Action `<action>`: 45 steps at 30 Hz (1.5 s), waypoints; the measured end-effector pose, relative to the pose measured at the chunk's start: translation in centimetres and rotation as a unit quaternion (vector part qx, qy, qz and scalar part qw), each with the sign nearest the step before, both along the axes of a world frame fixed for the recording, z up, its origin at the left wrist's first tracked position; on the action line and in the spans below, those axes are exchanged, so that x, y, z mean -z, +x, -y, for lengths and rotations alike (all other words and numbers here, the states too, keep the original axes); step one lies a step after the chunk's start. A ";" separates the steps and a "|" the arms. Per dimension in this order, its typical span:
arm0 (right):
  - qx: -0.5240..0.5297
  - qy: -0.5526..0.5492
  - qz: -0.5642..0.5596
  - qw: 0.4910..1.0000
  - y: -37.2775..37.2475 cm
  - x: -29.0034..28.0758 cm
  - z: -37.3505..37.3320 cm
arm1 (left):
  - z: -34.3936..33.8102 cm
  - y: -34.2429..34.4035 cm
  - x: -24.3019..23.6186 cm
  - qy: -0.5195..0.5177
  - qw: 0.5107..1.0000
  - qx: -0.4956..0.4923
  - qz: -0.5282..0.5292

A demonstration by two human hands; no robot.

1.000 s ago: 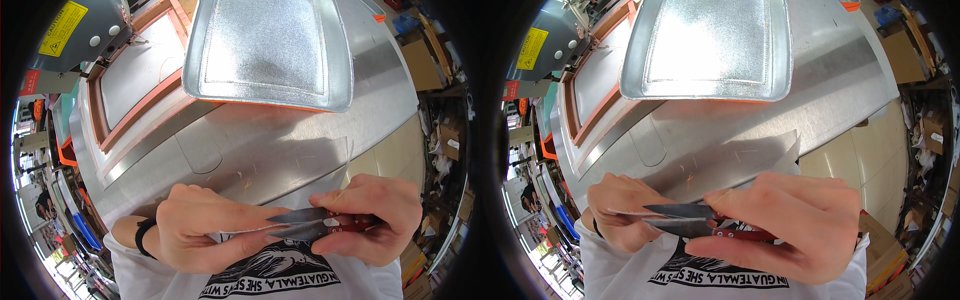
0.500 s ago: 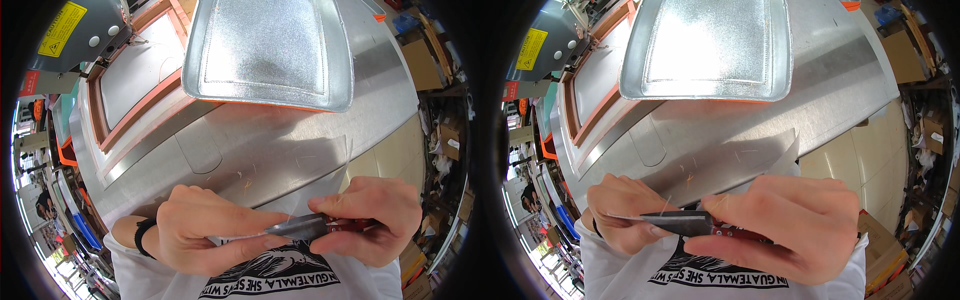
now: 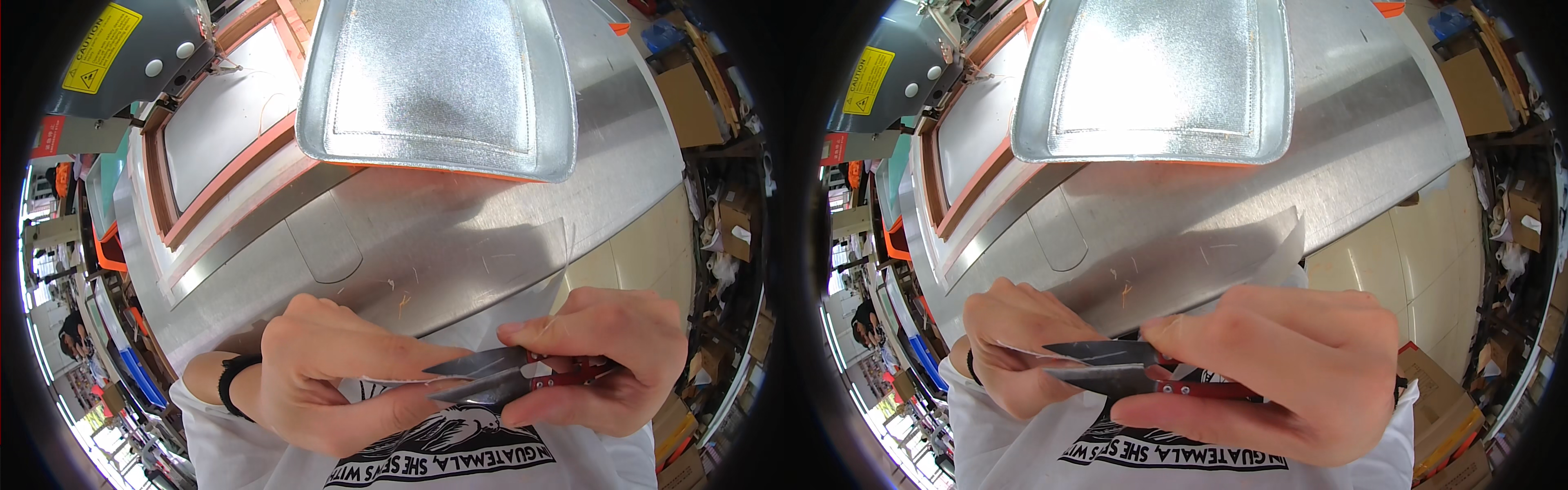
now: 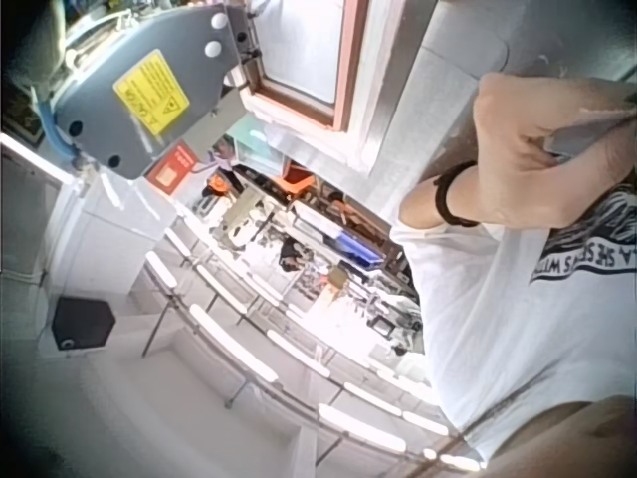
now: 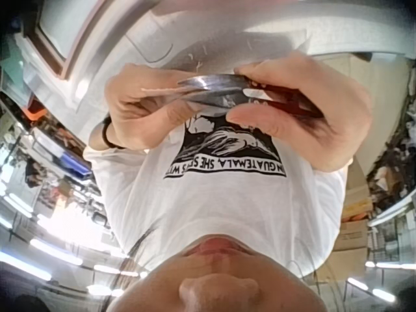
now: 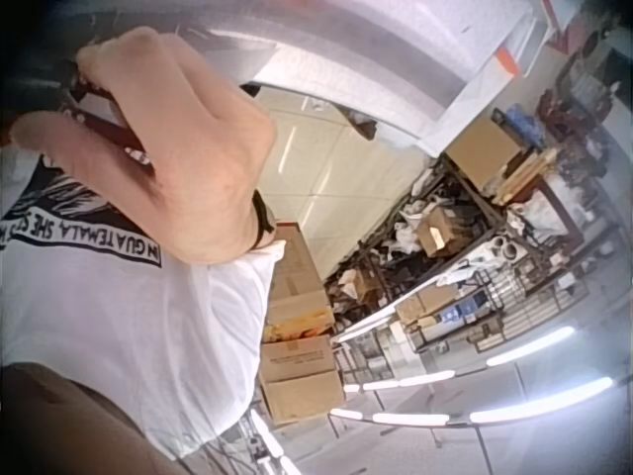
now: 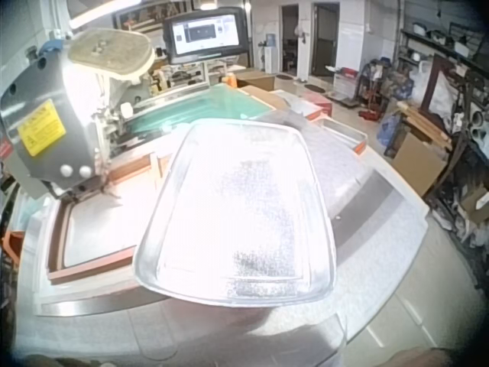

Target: Cutting a piece of translucent material using hand shears.

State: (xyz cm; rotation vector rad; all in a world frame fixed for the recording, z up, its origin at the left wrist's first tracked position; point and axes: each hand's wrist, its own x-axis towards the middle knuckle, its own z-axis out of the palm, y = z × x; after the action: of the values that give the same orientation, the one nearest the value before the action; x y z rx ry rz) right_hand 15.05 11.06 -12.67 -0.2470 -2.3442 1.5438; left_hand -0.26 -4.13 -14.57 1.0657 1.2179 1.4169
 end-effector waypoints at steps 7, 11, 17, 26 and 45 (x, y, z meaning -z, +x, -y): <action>0.006 0.000 -0.006 1.000 -0.1 0.0 0.2 | -0.1 -0.1 0.0 -0.009 1.000 0.022 -0.005; 0.015 0.005 -0.013 1.000 -0.1 0.2 0.3 | -0.3 -0.2 0.1 0.003 1.000 0.022 -0.008; 0.008 -0.007 -0.010 1.000 0.0 0.3 0.2 | -0.2 -0.2 -0.1 -0.005 0.999 0.031 -0.006; 0.000 0.003 -0.015 1.000 -0.3 0.1 0.4 | -0.5 0.0 -0.3 -0.020 0.999 0.038 -0.023; 0.024 -0.018 -0.001 1.000 0.2 0.3 0.4 | -0.1 -0.2 -0.9 -0.069 0.994 0.051 -0.066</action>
State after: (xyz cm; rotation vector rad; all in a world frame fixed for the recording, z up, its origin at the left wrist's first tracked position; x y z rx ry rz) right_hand 15.27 10.64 -13.01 -0.3090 -2.2939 1.5635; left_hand -0.46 -3.98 -13.70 1.1234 1.3174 1.1827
